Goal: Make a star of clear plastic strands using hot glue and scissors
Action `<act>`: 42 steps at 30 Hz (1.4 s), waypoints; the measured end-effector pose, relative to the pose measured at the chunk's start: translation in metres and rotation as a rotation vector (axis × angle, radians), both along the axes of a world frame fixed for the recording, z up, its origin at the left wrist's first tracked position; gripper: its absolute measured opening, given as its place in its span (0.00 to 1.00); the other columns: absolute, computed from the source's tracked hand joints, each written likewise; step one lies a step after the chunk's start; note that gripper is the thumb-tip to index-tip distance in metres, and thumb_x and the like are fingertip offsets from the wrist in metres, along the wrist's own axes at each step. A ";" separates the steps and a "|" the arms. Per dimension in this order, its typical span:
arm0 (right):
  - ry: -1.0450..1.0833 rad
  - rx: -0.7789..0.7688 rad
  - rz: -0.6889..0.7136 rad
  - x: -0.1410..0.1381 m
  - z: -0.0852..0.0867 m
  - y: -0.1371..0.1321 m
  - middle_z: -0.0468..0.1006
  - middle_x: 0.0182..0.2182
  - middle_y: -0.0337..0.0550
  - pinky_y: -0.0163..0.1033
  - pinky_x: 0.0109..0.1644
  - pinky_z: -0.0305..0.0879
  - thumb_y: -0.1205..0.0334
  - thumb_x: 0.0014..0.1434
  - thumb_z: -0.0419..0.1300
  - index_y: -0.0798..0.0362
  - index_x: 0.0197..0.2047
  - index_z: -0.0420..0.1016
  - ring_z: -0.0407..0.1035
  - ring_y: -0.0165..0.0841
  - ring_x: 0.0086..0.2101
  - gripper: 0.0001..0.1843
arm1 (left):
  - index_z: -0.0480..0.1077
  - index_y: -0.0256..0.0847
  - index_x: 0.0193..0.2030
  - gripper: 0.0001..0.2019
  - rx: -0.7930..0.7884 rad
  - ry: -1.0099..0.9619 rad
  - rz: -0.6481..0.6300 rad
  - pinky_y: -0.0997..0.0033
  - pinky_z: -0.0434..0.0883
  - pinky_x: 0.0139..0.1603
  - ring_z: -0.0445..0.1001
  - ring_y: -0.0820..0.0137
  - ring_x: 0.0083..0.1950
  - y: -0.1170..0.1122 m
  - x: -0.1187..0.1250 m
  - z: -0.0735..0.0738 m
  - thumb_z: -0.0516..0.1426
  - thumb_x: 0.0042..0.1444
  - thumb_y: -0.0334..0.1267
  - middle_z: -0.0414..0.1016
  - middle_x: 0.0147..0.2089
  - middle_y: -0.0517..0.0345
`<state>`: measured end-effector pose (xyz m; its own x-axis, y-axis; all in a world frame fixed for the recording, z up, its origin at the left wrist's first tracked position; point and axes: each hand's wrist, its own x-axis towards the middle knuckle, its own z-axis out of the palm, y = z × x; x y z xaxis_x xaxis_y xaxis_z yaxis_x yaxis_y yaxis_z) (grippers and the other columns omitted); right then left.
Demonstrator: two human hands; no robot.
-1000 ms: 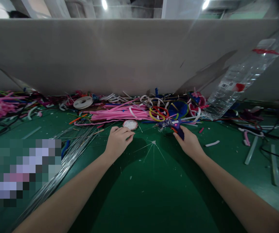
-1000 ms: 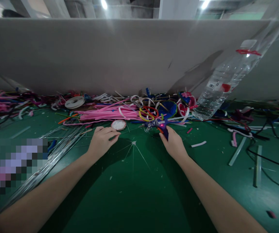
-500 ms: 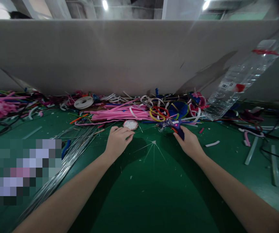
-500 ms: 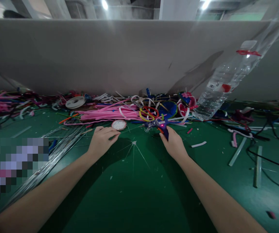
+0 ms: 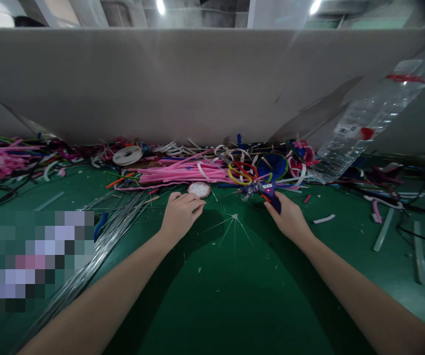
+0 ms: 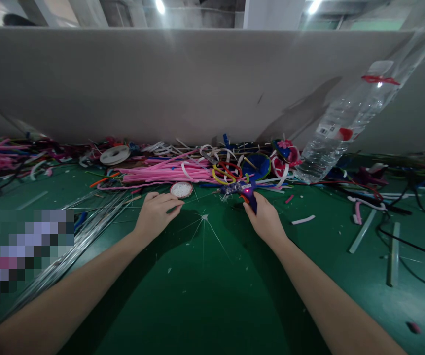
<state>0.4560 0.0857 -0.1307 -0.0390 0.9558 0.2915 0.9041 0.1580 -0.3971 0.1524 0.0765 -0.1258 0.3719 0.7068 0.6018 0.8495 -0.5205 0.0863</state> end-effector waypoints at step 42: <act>-0.025 0.011 -0.008 0.001 -0.002 0.001 0.68 0.51 0.59 0.45 0.48 0.65 0.48 0.59 0.46 0.65 0.58 0.58 0.65 0.45 0.48 0.32 | 0.72 0.44 0.36 0.08 0.031 0.009 -0.008 0.61 0.58 0.45 0.72 0.70 0.39 0.000 -0.001 -0.001 0.51 0.58 0.33 0.76 0.38 0.61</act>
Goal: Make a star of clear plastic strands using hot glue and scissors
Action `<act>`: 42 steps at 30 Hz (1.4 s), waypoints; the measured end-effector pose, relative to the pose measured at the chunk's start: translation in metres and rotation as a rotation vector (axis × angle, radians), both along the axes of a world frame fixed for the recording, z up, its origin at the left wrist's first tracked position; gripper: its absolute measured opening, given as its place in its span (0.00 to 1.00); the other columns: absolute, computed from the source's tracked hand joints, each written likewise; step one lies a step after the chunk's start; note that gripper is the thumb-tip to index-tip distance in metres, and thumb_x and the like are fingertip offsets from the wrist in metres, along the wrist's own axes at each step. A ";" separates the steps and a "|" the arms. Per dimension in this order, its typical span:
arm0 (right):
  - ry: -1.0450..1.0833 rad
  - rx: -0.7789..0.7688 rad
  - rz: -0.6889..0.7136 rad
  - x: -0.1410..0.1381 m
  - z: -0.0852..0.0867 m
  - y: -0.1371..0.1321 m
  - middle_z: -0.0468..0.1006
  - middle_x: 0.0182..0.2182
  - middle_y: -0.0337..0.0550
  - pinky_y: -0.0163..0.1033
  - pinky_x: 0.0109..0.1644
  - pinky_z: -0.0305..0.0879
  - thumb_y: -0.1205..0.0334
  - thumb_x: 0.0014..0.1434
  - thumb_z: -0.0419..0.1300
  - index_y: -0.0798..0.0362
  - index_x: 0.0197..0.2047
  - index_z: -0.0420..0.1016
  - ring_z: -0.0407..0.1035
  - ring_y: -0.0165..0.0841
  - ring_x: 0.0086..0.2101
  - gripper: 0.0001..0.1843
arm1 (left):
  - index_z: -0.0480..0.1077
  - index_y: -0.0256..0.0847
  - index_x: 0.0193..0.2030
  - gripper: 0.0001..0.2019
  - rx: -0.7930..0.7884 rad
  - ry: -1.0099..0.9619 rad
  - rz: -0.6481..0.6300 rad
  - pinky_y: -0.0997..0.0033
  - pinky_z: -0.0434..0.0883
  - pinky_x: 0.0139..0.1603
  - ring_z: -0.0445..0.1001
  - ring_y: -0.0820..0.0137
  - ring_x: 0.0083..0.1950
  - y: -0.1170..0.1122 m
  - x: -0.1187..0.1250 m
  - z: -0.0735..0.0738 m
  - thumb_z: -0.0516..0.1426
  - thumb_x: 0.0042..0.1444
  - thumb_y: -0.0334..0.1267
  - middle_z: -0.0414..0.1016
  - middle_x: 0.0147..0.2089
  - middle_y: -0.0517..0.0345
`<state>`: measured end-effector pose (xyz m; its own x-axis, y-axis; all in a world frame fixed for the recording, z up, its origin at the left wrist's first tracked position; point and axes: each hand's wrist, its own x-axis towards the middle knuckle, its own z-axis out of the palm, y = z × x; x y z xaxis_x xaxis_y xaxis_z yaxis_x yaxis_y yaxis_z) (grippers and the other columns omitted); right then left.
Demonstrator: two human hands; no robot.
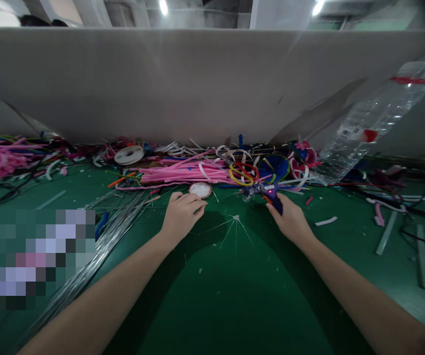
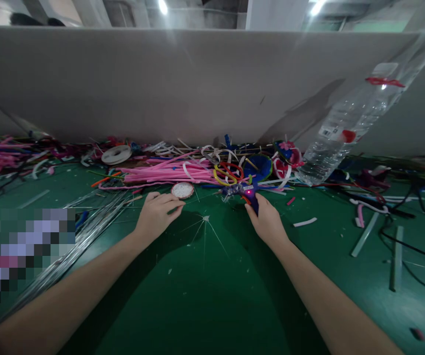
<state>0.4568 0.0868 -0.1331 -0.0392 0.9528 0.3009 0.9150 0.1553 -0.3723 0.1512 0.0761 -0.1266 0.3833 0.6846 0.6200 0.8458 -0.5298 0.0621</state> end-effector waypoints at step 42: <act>0.027 0.019 -0.012 0.001 -0.002 0.001 0.69 0.51 0.58 0.47 0.47 0.66 0.47 0.58 0.46 0.63 0.58 0.59 0.66 0.46 0.47 0.33 | 0.73 0.45 0.36 0.09 -0.009 -0.021 -0.036 0.61 0.59 0.46 0.72 0.68 0.40 -0.001 0.001 0.002 0.51 0.57 0.33 0.76 0.38 0.59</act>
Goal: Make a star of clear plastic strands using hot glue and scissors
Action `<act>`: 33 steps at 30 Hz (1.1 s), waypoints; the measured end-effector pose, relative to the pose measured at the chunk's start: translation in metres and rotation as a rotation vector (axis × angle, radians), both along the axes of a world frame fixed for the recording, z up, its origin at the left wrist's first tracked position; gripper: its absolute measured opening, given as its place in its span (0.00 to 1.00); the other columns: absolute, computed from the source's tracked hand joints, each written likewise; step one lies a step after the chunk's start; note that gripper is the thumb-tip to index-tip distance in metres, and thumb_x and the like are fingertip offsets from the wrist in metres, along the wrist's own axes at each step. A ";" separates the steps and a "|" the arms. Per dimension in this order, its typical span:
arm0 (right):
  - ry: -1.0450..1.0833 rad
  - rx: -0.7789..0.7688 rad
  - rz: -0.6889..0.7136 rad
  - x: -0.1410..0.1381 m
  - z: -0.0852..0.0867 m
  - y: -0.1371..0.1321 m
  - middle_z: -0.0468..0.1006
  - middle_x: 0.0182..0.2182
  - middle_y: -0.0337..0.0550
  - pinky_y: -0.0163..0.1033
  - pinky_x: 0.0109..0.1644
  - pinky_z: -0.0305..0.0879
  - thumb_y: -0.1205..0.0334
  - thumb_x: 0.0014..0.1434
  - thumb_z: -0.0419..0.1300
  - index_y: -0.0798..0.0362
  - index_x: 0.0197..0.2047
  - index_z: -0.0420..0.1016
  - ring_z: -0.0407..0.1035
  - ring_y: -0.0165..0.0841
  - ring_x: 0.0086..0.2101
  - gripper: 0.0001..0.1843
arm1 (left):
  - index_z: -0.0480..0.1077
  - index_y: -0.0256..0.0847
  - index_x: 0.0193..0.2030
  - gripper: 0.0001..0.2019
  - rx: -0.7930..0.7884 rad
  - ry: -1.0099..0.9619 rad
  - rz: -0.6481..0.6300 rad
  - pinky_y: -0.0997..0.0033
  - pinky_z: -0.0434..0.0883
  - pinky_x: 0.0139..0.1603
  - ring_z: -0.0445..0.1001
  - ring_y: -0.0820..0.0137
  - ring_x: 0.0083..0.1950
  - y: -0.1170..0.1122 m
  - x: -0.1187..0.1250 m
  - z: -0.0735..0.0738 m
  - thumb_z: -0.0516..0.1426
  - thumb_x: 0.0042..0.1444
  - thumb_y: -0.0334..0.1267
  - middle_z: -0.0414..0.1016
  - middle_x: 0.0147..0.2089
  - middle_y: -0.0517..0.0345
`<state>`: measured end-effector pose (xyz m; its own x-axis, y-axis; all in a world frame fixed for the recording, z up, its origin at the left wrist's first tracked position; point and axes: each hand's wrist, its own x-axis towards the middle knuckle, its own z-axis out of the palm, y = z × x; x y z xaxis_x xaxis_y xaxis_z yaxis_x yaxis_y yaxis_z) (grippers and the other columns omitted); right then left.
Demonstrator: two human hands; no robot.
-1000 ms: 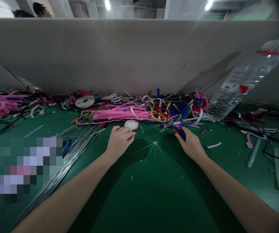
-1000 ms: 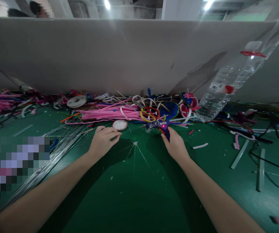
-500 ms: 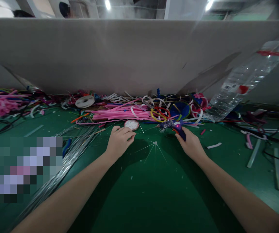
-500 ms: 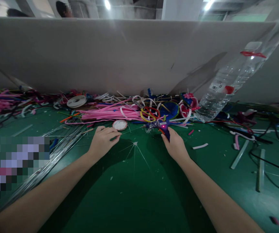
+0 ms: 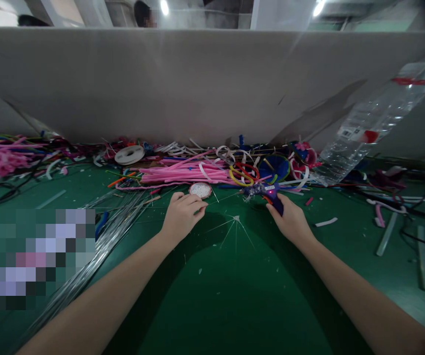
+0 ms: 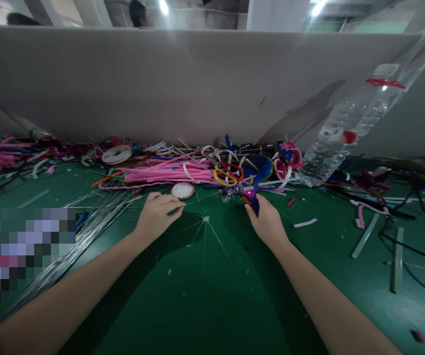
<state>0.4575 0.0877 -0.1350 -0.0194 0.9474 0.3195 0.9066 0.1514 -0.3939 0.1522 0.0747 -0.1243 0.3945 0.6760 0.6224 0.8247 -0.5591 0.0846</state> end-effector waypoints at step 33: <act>0.020 -0.024 -0.011 -0.002 0.004 -0.002 0.69 0.50 0.58 0.46 0.47 0.65 0.46 0.57 0.47 0.63 0.57 0.59 0.66 0.45 0.48 0.33 | 0.73 0.46 0.35 0.07 -0.131 -0.122 0.004 0.63 0.59 0.43 0.72 0.71 0.36 0.004 -0.003 -0.002 0.53 0.55 0.34 0.77 0.38 0.62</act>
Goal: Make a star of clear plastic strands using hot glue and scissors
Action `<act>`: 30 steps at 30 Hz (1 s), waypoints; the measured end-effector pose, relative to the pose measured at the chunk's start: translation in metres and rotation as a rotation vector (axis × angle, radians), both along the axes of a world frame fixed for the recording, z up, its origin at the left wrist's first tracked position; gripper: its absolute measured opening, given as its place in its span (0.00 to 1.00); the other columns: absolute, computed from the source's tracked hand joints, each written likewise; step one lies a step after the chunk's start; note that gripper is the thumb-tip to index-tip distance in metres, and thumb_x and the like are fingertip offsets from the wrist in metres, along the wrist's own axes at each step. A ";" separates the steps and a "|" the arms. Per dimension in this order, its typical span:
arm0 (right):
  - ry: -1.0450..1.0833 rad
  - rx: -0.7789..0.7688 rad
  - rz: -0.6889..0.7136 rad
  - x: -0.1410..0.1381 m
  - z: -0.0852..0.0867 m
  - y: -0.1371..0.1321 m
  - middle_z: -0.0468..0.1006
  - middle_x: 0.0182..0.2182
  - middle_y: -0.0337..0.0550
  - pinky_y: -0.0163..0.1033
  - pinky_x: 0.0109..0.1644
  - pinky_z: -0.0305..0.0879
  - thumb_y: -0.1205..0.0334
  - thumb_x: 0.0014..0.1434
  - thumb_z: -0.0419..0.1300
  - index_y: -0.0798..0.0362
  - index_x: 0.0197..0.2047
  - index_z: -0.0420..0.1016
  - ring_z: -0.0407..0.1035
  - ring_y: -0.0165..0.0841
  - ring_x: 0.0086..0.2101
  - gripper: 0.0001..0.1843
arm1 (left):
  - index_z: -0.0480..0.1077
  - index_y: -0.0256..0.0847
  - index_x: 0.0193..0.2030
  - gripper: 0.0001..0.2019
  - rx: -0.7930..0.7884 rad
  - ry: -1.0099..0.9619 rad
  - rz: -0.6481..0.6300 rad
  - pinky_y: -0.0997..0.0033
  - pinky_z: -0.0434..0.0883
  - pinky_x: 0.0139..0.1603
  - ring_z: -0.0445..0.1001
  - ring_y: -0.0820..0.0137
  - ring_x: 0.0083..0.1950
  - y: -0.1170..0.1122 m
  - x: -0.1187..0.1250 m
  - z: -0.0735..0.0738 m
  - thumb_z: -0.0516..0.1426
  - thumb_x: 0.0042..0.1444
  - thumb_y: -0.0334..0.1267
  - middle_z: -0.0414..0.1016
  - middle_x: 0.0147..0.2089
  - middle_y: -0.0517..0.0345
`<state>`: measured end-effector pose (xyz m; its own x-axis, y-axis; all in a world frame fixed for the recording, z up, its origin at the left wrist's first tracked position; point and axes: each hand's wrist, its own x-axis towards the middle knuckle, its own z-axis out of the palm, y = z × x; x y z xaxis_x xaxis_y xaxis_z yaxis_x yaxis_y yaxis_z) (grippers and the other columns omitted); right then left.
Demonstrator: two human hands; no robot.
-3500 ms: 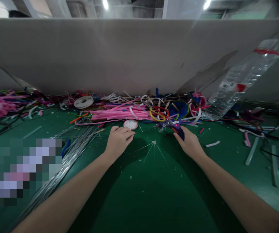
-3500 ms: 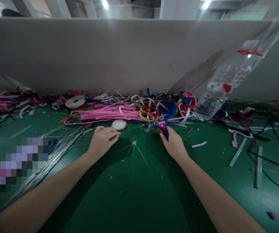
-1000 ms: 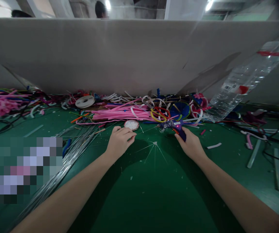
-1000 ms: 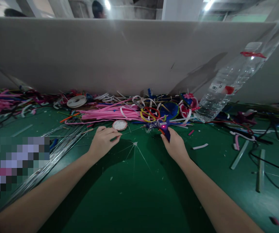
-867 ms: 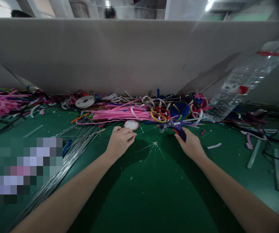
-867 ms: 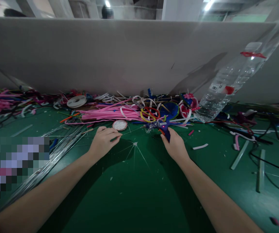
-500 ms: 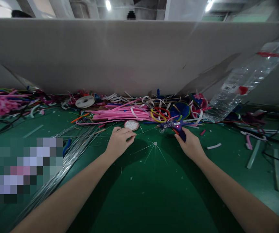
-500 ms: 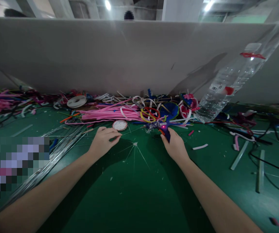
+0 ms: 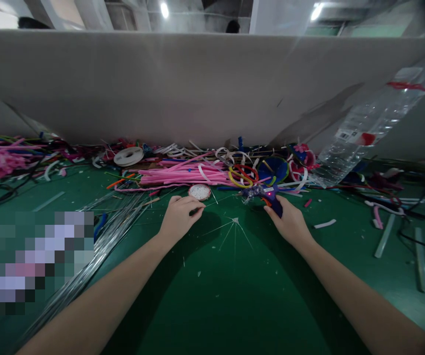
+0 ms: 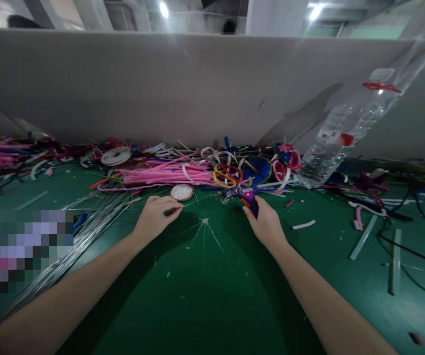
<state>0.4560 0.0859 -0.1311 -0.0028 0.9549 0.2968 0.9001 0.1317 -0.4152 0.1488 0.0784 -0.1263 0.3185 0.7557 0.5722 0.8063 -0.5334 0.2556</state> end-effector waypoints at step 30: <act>0.083 -0.033 -0.013 0.000 0.002 -0.001 0.71 0.48 0.54 0.44 0.43 0.66 0.39 0.51 0.52 0.60 0.56 0.60 0.67 0.45 0.45 0.38 | 0.71 0.42 0.36 0.05 -0.078 0.164 -0.194 0.64 0.63 0.48 0.73 0.68 0.41 0.026 0.005 0.007 0.54 0.56 0.35 0.77 0.38 0.59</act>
<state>0.4560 0.0848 -0.1290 0.0328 0.9641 0.2635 0.8639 0.1052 -0.4925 0.1542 0.1043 -0.1191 0.5458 0.7112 0.4430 0.7248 -0.6660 0.1763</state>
